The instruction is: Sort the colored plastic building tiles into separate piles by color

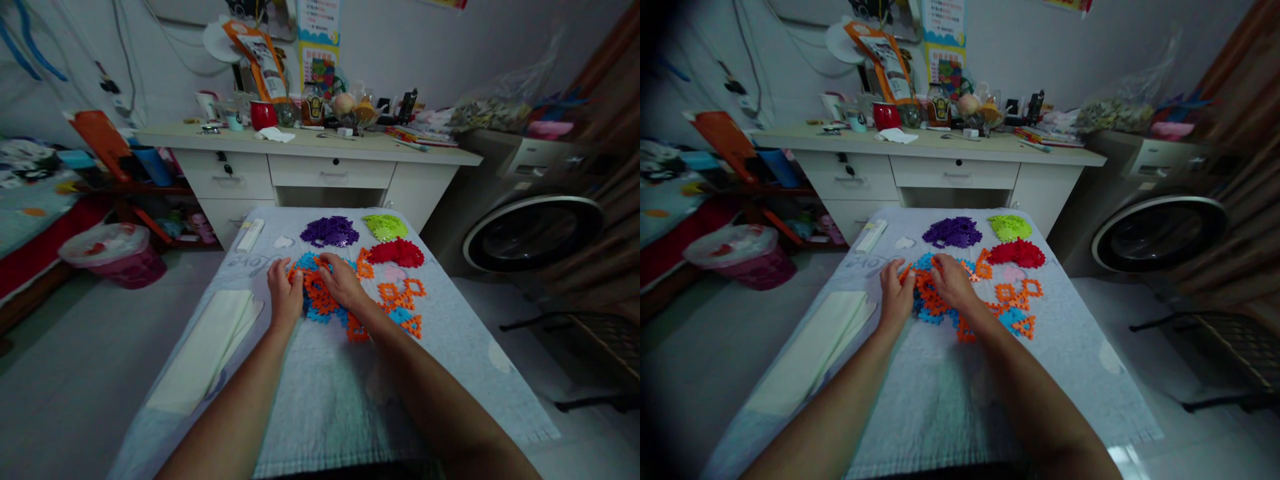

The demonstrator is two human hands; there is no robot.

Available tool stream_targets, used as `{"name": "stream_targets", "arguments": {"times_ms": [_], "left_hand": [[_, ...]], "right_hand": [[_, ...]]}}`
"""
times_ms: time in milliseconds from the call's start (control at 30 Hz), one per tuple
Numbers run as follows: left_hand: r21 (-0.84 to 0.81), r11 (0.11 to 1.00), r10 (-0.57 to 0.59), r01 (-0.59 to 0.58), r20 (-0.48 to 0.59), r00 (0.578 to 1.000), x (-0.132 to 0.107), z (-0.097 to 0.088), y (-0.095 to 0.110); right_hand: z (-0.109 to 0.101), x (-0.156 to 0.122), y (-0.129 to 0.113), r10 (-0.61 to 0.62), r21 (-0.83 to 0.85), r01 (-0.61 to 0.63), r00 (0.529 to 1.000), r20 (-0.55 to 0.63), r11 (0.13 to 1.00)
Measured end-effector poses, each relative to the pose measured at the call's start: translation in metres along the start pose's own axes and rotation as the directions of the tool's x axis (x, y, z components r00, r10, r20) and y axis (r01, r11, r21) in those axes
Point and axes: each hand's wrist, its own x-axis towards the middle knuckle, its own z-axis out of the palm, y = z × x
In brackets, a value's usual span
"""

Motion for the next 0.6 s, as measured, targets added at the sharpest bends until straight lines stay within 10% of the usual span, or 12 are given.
{"name": "stream_targets", "arguments": {"times_ms": [133,400,600], "left_hand": [[0.062,0.998,0.008,-0.012,0.057,0.998,-0.001,0.002,0.0],[0.306,0.935,0.078,-0.179,0.315,0.946,-0.01,-0.001,0.016],[0.296,0.927,0.087,-0.231,0.428,0.899,-0.015,-0.005,0.03]], "right_hand": [[0.0,0.002,0.007,-0.098,-0.168,0.137,0.971,0.22,0.976],[-0.043,-0.016,0.022,0.003,-0.407,0.126,0.953,0.302,0.905],[-0.107,-0.019,0.065,0.097,-0.197,-0.125,0.985,-0.145,0.972]]}}
